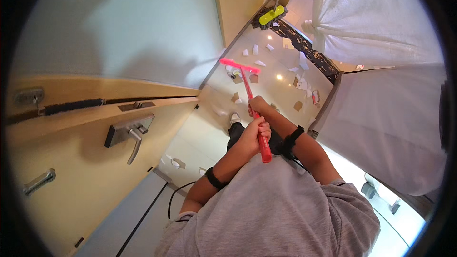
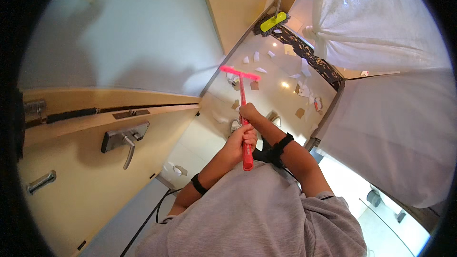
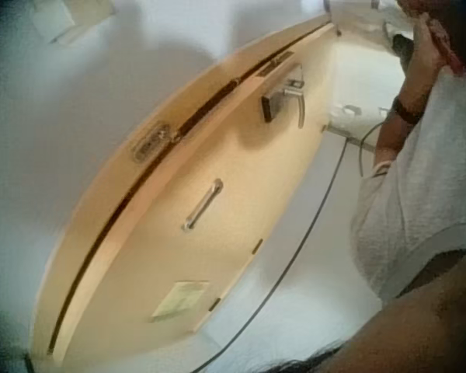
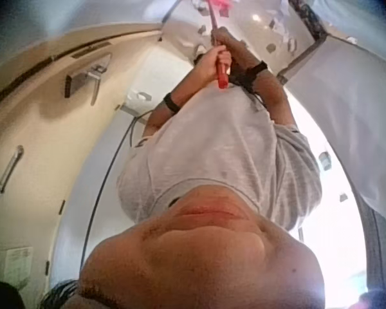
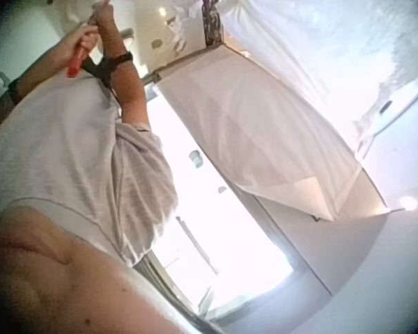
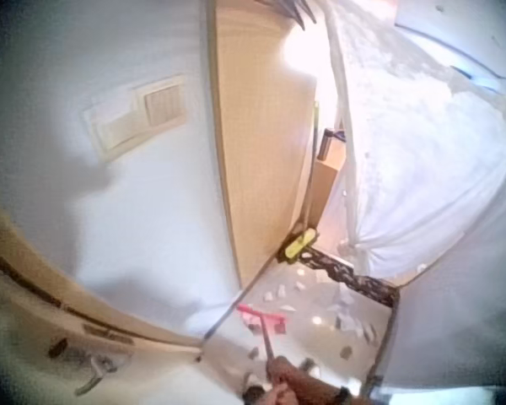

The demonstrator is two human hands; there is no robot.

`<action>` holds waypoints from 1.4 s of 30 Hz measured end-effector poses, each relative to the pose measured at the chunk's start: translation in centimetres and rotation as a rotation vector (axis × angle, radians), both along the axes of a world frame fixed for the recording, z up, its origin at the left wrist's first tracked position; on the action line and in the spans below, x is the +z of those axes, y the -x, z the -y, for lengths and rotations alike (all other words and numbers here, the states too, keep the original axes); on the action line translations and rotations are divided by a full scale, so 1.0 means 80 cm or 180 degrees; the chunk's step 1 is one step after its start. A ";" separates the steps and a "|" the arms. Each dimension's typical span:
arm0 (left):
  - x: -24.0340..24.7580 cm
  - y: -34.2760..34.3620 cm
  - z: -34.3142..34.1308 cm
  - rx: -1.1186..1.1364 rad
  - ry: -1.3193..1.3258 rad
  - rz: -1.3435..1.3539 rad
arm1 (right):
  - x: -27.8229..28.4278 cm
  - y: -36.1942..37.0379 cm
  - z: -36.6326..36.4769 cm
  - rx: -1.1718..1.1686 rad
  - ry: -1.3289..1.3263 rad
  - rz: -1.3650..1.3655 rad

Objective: Cleaning the bathroom sink, toilet exterior, and shower bar with a cloth.

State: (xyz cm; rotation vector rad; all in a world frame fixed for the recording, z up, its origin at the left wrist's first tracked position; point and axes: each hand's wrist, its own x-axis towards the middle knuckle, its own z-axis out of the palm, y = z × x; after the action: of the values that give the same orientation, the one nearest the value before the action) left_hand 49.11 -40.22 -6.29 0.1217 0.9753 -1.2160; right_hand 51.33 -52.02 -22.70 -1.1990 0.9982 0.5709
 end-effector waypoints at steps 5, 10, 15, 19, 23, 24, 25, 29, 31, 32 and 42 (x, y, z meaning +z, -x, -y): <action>-0.079 -0.008 0.044 0.0692 0.0348 -0.0124 | -0.134 -0.034 0.050 0.1858 0.0710 0.1352; -0.089 0.045 0.033 0.1027 -0.0124 0.0016 | -0.104 0.016 0.011 0.5050 0.2947 0.2630; -0.013 0.067 0.092 0.1133 0.0009 -0.0910 | -0.062 0.046 0.071 0.5481 0.2409 0.3101; 0.029 0.066 0.131 0.1281 -0.0265 -0.0955 | -0.009 0.054 0.108 0.4960 0.2593 0.3339; 0.012 0.076 0.155 0.1174 -0.0152 -0.0537 | 0.012 0.039 0.129 0.4761 0.2837 0.2315; 0.014 0.062 0.196 0.0886 -0.0038 -0.0389 | -0.054 0.033 0.156 0.3991 0.3150 0.1726; -0.002 0.048 0.240 0.0553 0.0102 -0.0338 | -0.126 0.032 0.201 0.3163 0.3439 0.1079; -0.104 0.024 0.256 0.0696 0.0302 -0.0183 | -0.155 -0.004 0.258 0.1944 0.2409 0.0871; -0.123 0.007 0.262 0.0653 0.0344 -0.0153 | -0.158 -0.020 0.261 0.0249 0.1348 -0.0136; -0.131 -0.001 0.263 0.0608 0.0208 -0.0078 | -0.158 -0.027 0.265 0.0743 0.1571 0.0142; -0.054 0.031 0.134 0.0482 -0.0372 -0.0305 | -0.094 0.019 0.106 0.4678 0.2585 0.1592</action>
State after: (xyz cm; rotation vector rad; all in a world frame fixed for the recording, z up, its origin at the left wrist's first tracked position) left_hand 46.59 -50.91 -10.61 0.0807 1.1195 -1.0336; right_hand 49.78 -60.50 -30.18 -2.6137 -0.3311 0.9127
